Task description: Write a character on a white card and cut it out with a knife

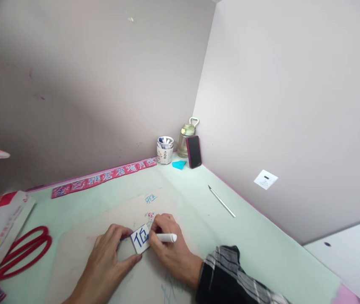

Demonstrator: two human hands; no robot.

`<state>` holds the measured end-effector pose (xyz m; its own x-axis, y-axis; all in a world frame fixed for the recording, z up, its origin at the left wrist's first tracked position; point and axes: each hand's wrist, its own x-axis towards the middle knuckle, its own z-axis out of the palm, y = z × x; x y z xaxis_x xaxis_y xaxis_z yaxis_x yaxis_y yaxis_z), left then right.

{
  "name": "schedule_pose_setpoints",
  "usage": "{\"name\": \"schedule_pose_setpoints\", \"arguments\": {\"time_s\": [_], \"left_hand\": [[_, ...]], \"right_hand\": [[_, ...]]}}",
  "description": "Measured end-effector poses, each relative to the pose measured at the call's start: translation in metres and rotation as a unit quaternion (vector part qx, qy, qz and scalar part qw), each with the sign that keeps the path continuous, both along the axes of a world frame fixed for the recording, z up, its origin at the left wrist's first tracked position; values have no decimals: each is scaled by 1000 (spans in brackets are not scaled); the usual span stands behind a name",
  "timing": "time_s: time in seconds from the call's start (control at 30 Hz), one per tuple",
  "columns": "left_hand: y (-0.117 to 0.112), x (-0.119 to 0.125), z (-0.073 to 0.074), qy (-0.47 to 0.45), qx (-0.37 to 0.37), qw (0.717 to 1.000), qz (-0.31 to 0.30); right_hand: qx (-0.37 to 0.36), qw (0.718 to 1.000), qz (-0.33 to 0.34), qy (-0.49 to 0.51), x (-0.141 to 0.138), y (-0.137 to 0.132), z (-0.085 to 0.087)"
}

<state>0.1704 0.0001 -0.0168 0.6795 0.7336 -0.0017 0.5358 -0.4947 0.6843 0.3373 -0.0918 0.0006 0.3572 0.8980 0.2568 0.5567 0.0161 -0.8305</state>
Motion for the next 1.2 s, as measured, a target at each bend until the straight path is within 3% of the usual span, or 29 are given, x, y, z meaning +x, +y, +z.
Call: {"name": "schedule_pose_setpoints", "arguments": {"time_s": [0.27,0.53,0.83,1.07,1.2], "left_hand": [[1,0,0,-5,7,1000,-4],[0,-1,-1,-10,19,1000,-3],[-1,0,3,-2,15,1000,3],[2,-2,2,-25,-14,1000,-8],[5,-3,0,-44,-24,999,-6]], "right_hand": [[6,999,22,-24,-1,3,-4],[12,999,-23,-30,1,5,-8],[23,984,-63,165,8,6,3],[67,983,-43,168,14,8,-5],[57,979,-35,193,14,6,-9]]}}
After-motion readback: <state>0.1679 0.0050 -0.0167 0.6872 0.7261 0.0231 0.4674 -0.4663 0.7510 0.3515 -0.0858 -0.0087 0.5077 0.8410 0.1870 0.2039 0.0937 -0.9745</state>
